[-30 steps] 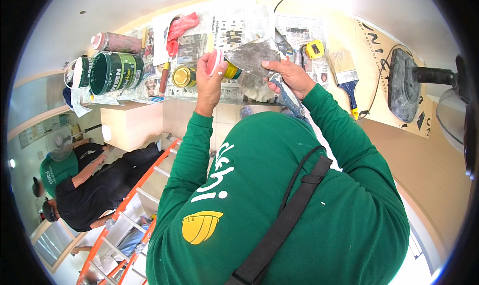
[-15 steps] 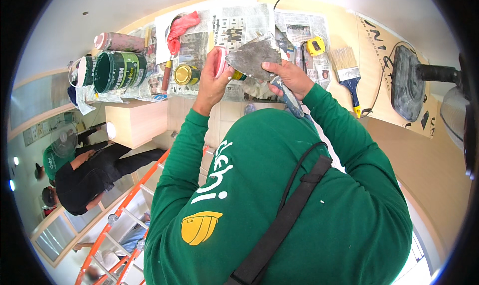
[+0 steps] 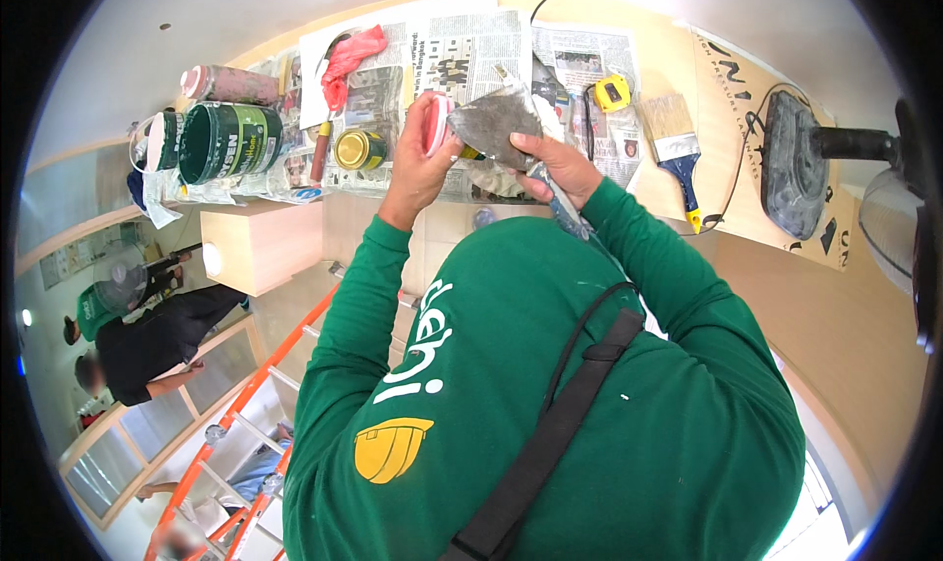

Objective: The person scrapes a red paste from a small container into a larger bucket of white paint using a putty knife. They then use a wooden stick to stir the mixture, blending the red paste into the white base. The person is standing at a workbench covered with newspapers and various painting supplies.

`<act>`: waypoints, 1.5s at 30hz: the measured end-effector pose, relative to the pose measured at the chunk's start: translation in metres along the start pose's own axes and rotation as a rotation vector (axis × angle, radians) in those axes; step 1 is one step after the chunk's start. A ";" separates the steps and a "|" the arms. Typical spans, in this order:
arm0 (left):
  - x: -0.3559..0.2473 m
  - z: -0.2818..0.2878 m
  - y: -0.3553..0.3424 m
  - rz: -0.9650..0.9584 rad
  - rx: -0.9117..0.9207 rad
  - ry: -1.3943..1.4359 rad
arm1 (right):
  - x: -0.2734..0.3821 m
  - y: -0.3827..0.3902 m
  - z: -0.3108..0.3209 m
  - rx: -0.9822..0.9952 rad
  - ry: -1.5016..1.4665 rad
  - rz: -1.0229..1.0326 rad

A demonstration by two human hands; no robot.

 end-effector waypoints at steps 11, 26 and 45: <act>0.016 0.026 0.004 0.037 0.026 -0.409 | 0.039 0.010 -0.020 -0.146 0.990 0.740; -0.008 0.005 0.001 -0.041 0.086 -0.386 | 0.004 -0.005 0.000 -0.073 0.215 0.129; -0.005 0.011 0.011 -0.147 0.079 -0.502 | 0.018 -0.005 -0.007 -0.040 0.309 0.074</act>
Point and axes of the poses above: each hand's wrist, its own y-axis away from the middle knuckle, its own z-axis out of the back of the hand, x = y × z, the point moved 5 cm from there along -y, towards the middle knuckle, and after that the axes turned 6 degrees about -x, right-handed, at the moved point
